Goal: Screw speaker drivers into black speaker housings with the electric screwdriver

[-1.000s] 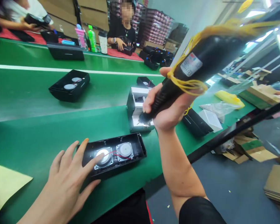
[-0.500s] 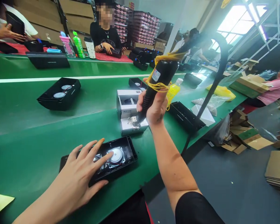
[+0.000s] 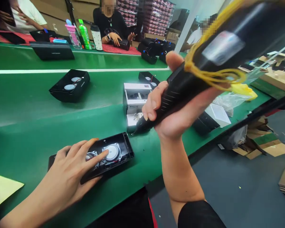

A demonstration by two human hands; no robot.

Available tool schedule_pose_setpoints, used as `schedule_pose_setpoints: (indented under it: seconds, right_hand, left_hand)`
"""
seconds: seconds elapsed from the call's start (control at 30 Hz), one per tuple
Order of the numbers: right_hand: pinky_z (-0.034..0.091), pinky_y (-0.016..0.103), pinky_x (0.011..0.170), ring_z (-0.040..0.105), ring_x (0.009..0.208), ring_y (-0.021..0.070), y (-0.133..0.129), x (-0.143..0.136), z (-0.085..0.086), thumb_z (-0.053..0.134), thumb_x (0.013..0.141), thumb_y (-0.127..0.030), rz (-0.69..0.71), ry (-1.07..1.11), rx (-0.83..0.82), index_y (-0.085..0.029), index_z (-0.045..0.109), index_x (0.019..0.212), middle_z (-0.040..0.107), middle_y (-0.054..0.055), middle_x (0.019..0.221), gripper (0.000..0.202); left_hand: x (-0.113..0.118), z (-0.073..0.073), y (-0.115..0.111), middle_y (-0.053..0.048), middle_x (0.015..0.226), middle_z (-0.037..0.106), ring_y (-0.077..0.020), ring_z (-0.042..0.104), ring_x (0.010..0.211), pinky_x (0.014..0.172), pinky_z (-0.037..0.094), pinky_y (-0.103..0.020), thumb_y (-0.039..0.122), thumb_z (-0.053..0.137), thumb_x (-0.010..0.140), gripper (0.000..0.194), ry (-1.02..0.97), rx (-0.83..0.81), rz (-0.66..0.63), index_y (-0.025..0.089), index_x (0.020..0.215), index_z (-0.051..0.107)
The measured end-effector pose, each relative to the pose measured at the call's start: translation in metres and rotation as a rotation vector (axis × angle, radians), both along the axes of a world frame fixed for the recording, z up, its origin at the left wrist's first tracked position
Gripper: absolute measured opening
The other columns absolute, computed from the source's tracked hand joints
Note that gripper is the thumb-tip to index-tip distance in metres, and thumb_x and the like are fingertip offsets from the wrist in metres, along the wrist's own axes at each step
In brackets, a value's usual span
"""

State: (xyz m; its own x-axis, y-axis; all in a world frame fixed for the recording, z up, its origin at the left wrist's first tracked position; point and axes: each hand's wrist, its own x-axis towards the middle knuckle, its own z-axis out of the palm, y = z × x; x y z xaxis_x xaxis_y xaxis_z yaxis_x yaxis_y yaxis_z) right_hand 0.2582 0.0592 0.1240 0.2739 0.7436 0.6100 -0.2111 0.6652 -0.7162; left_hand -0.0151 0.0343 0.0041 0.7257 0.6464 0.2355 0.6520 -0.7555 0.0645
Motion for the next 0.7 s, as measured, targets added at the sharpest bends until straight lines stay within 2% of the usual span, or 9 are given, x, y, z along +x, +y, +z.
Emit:
schedule_pose_setpoints:
  seconds: [0.07, 0.13, 0.27, 0.5, 0.7]
  right_hand:
    - [0.038, 0.024, 0.033, 0.045, 0.037, 0.0109, -0.011, -0.002, 0.007, 0.076, 0.079, -0.077, 0.083, 0.022, -0.064, -0.028, 0.074, 0.105, 0.054, -0.007, 0.054, 0.056]
    - [0.044, 0.026, 0.036, 0.051, 0.038, 0.0127, -0.02, -0.002, 0.006, 0.076, 0.084, -0.069, 0.194, -0.004, -0.101, -0.029, 0.075, 0.104, 0.059, -0.006, 0.056, 0.045]
    - [0.05, 0.026, 0.038, 0.054, 0.039, 0.0138, -0.027, -0.005, -0.014, 0.077, 0.088, -0.062, 0.346, -0.032, -0.103, -0.031, 0.076, 0.115, 0.064, -0.005, 0.057, 0.041]
    - [0.045, 0.023, 0.034, 0.047, 0.036, 0.0123, -0.021, -0.03, -0.059, 0.073, 0.088, -0.067, 0.371, 0.15, -0.156, -0.029, 0.075, 0.11, 0.059, -0.006, 0.053, 0.044]
    - [0.043, 0.023, 0.032, 0.043, 0.033, 0.0118, -0.019, -0.035, -0.069, 0.076, 0.087, -0.063, 0.336, 0.184, -0.184, -0.025, 0.077, 0.109, 0.058, -0.005, 0.051, 0.043]
  left_hand:
    - [0.0, 0.0, 0.0, -0.021, 0.156, 0.05, -0.046, 0.052, 0.133, 0.097, 0.046, -0.066, 0.029, 0.068, 0.088, 0.054, -0.004, -0.002, -0.002, 0.033, 0.141, 0.065]
    - [0.001, 0.0, 0.0, -0.021, 0.155, 0.05, -0.0463, 0.052, 0.133, 0.097, 0.045, -0.067, 0.03, 0.068, 0.088, 0.052, -0.01, -0.009, -0.001, 0.032, 0.14, 0.066]
    - [0.001, -0.001, 0.0, -0.02, 0.156, 0.05, -0.0457, 0.052, 0.133, 0.098, 0.045, -0.067, 0.032, 0.069, 0.088, 0.053, -0.011, -0.04, 0.009, 0.034, 0.14, 0.066]
    - [0.002, 0.002, -0.001, -0.02, 0.155, 0.051, -0.0461, 0.052, 0.132, 0.098, 0.044, -0.067, 0.034, 0.072, 0.086, 0.056, -0.001, -0.061, 0.018, 0.034, 0.141, 0.066]
    - [0.002, 0.004, -0.001, -0.02, 0.155, 0.05, -0.0456, 0.053, 0.132, 0.098, 0.044, -0.066, 0.035, 0.073, 0.085, 0.055, 0.011, -0.071, 0.026, 0.034, 0.139, 0.066]
